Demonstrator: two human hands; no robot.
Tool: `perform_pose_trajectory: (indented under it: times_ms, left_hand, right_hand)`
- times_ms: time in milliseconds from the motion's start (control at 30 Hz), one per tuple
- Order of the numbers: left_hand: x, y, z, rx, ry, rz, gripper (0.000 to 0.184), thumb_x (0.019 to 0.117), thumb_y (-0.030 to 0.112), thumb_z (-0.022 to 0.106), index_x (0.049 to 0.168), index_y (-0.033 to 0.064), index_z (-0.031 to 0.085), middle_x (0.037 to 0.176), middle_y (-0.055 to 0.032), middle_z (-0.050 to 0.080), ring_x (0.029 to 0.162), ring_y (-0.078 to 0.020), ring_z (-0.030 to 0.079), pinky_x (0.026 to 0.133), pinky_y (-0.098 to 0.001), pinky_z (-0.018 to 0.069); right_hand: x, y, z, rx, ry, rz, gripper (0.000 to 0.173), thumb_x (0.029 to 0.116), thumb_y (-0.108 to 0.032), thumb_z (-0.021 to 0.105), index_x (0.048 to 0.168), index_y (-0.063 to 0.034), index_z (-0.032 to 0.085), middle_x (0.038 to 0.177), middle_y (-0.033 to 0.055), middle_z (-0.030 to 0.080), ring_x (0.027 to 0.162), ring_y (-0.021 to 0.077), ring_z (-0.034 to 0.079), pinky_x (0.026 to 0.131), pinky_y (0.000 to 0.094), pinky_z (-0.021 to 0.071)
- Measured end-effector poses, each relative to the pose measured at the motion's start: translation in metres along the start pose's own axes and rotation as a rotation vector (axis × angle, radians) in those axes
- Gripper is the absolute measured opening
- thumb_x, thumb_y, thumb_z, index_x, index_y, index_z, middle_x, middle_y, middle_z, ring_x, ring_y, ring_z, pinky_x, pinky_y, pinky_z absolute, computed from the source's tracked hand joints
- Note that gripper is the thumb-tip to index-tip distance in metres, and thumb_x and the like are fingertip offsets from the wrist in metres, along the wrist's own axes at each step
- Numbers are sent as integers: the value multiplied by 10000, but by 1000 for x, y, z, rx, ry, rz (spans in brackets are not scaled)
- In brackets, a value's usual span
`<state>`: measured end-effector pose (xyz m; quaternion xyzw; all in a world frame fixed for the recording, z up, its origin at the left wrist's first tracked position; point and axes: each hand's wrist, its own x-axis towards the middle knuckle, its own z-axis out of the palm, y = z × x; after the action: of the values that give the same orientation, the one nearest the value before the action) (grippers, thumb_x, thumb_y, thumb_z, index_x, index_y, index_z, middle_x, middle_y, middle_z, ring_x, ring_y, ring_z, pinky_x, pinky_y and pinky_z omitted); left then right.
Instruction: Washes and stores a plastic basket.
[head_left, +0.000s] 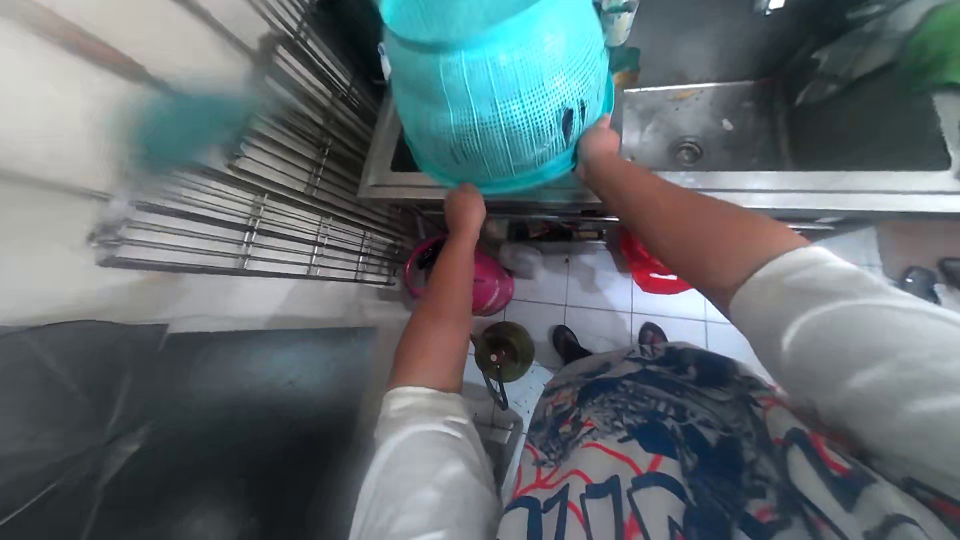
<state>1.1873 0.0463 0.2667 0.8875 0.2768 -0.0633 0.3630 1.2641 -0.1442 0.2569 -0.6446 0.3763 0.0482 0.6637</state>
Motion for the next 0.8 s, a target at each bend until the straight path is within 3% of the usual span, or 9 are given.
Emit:
perform_pose_trajectory:
  times_ms: [100, 167, 200, 233, 300, 467, 600, 700, 800]
  left_hand:
    - [-2, 10, -10, 67, 32, 64, 492, 1118, 253, 300, 1134, -99, 643, 1200, -306, 641, 1179, -416, 618, 993, -597, 472]
    - [0, 1, 0, 81, -30, 33, 463, 1113, 258, 329, 1167, -88, 632, 1222, -298, 635, 1176, -407, 620, 985, -589, 480]
    - [1, -7, 8, 83, -103, -15, 448, 1115, 265, 349, 1239, -77, 612, 1248, -290, 625, 1163, -397, 622, 977, -581, 492]
    - [3, -18, 18, 74, -163, -68, 424, 1105, 271, 380, 1260, -53, 606, 1192, -255, 628, 1053, -353, 635, 898, -543, 526]
    - [7, -38, 36, 24, -233, -150, 365, 1088, 261, 398, 1200, -28, 592, 989, -169, 548, 787, -260, 502, 702, -456, 460]
    - [9, -30, 26, -63, -133, -87, 468, 1105, 296, 316, 1293, -56, 561, 1106, -243, 612, 909, -334, 613, 808, -529, 513]
    - [8, -3, 1, 44, -7, 51, 510, 1117, 253, 261, 1183, -109, 614, 1190, -294, 635, 1121, -384, 632, 966, -572, 484]
    - [2, 1, -6, 117, 0, 76, 470, 1115, 247, 296, 1135, -73, 639, 1208, -266, 648, 1186, -373, 622, 995, -554, 479]
    - [-1, -21, 14, 145, -164, 10, 433, 1117, 240, 343, 1258, -83, 596, 1213, -295, 623, 1073, -396, 634, 933, -570, 501]
  right_hand:
    - [-2, -10, 0, -15, 0, -66, 808, 1113, -528, 80, 1243, 46, 634, 1309, 236, 630, 1231, 345, 620, 994, 540, 513]
    - [6, 1, -3, -147, -5, -75, 696, 1136, -435, 110, 1339, 27, 589, 1356, 234, 612, 1283, 347, 596, 1029, 536, 507]
    - [11, 12, -7, -280, -32, -76, 552, 1149, -332, 191, 1459, 9, 496, 1422, 237, 572, 1342, 355, 556, 1075, 536, 477]
    - [19, 25, -10, -412, -57, -57, 477, 1131, -248, 323, 1541, -14, 397, 1467, 238, 536, 1382, 362, 524, 1103, 541, 465]
    - [35, 49, -11, -487, -61, -17, 513, 1068, -187, 484, 1539, -11, 381, 1452, 254, 531, 1364, 386, 528, 1074, 568, 488]
    - [11, 21, -4, -181, -31, 15, 509, 1143, -317, 241, 1509, -17, 429, 1469, 216, 514, 1371, 336, 516, 1080, 541, 472]
    - [10, 2, 4, 15, -30, -33, 763, 1117, -512, 86, 1333, 26, 583, 1391, 232, 577, 1298, 341, 582, 1017, 558, 519]
    - [15, 3, 6, -29, -13, -67, 768, 1118, -503, 75, 1295, 21, 608, 1339, 225, 615, 1254, 333, 613, 990, 547, 532]
    - [24, 31, -6, -250, -59, -44, 509, 1141, -301, 248, 1509, 4, 423, 1451, 242, 529, 1350, 370, 533, 1053, 568, 491]
